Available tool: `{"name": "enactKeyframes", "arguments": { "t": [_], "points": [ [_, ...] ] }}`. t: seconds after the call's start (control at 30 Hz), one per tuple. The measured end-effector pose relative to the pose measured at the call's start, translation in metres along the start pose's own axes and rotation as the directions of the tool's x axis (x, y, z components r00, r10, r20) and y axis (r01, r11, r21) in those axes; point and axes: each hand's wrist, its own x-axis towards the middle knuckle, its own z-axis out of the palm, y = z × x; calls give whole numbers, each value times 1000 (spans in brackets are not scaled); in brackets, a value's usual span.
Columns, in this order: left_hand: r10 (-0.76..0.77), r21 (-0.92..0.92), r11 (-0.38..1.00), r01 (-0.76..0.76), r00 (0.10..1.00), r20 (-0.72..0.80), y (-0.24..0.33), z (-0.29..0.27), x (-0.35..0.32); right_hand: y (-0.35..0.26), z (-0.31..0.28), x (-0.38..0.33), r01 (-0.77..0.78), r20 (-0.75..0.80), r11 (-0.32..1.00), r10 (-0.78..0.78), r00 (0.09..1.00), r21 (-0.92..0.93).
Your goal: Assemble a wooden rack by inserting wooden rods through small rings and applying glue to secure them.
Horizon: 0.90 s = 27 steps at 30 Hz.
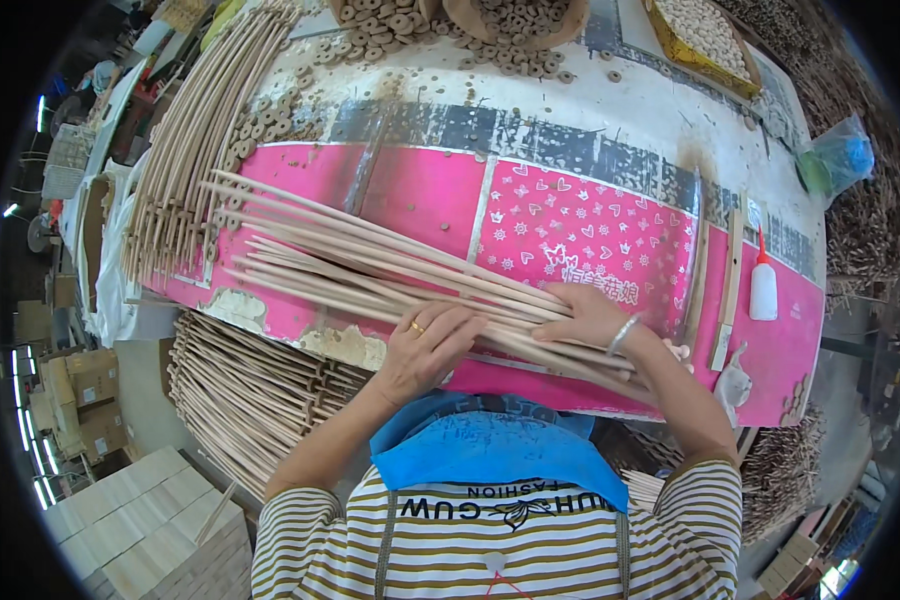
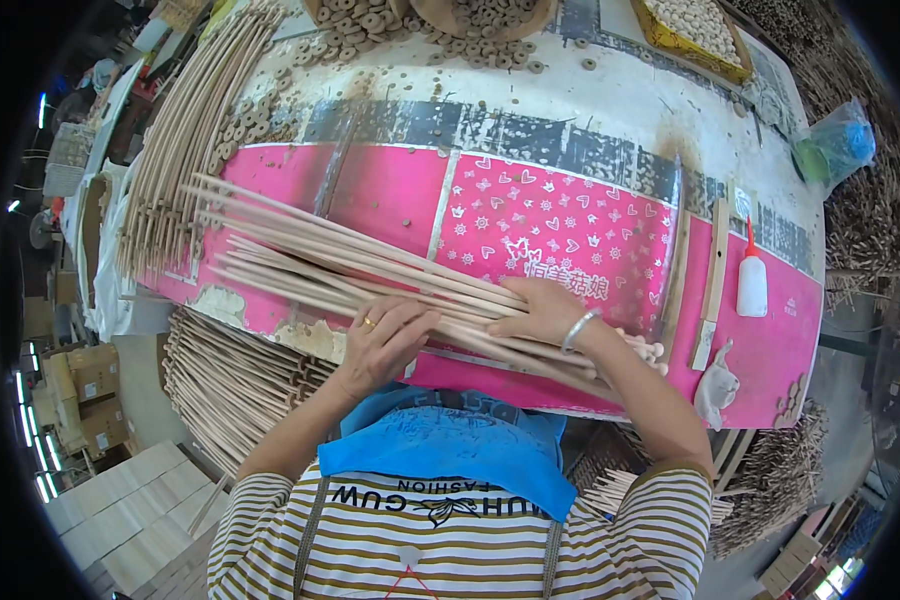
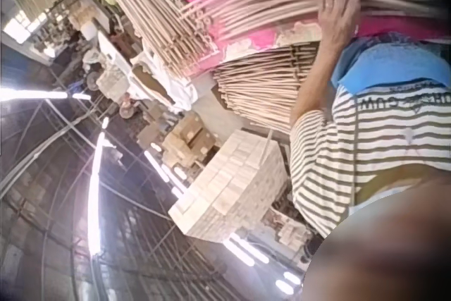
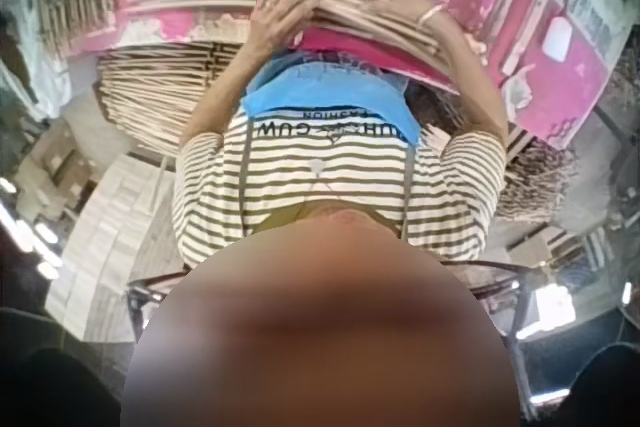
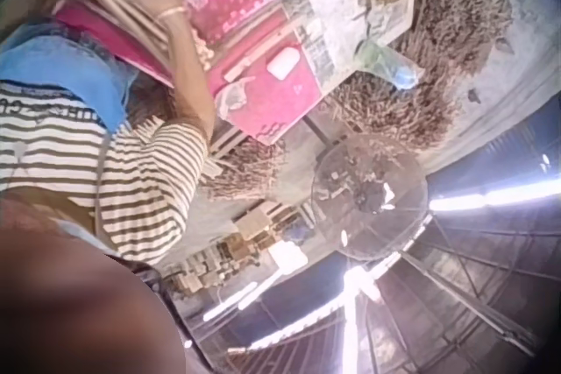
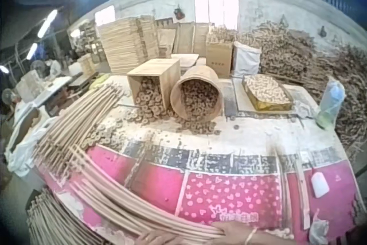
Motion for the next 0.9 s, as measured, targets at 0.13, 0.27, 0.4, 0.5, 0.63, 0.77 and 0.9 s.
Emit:
{"name": "enactKeyframes", "arguments": {
  "t": [0.13, 0.27, 0.4, 0.5, 0.63, 0.77, 0.9],
  "points": [
    [-77, 118, 991, 71, 996, 51, 2, 15, 3, 5, -10, 16, 17, 83, 1000, -18, 996, 15],
    [-96, 115, 990, 86, 991, 89, 3, 16, 2, 7, -10, 13, 106, 4, 990, -107, 994, 90],
    [24, 157, 987, -23, 1000, -5, 1, 17, -3, 13, -14, 14, 93, 5, 980, -96, 995, 174],
    [10, 100, 995, -12, 1000, 22, -2, 21, -7, 5, -22, 11, 8, 97, 937, -45, 994, 350],
    [-39, 149, 988, 34, 999, 26, 1, 23, -9, -3, -12, 7, 60, 36, 997, -62, 997, 49],
    [-33, 118, 993, 30, 999, 24, 2, 23, -6, -20, -7, -6, 19, -79, 985, -33, 996, -171],
    [-13, 116, 993, 13, 1000, 0, -4, 17, -5, -56, -21, -37, 60, -179, 971, -104, 978, -232]
  ]
}}
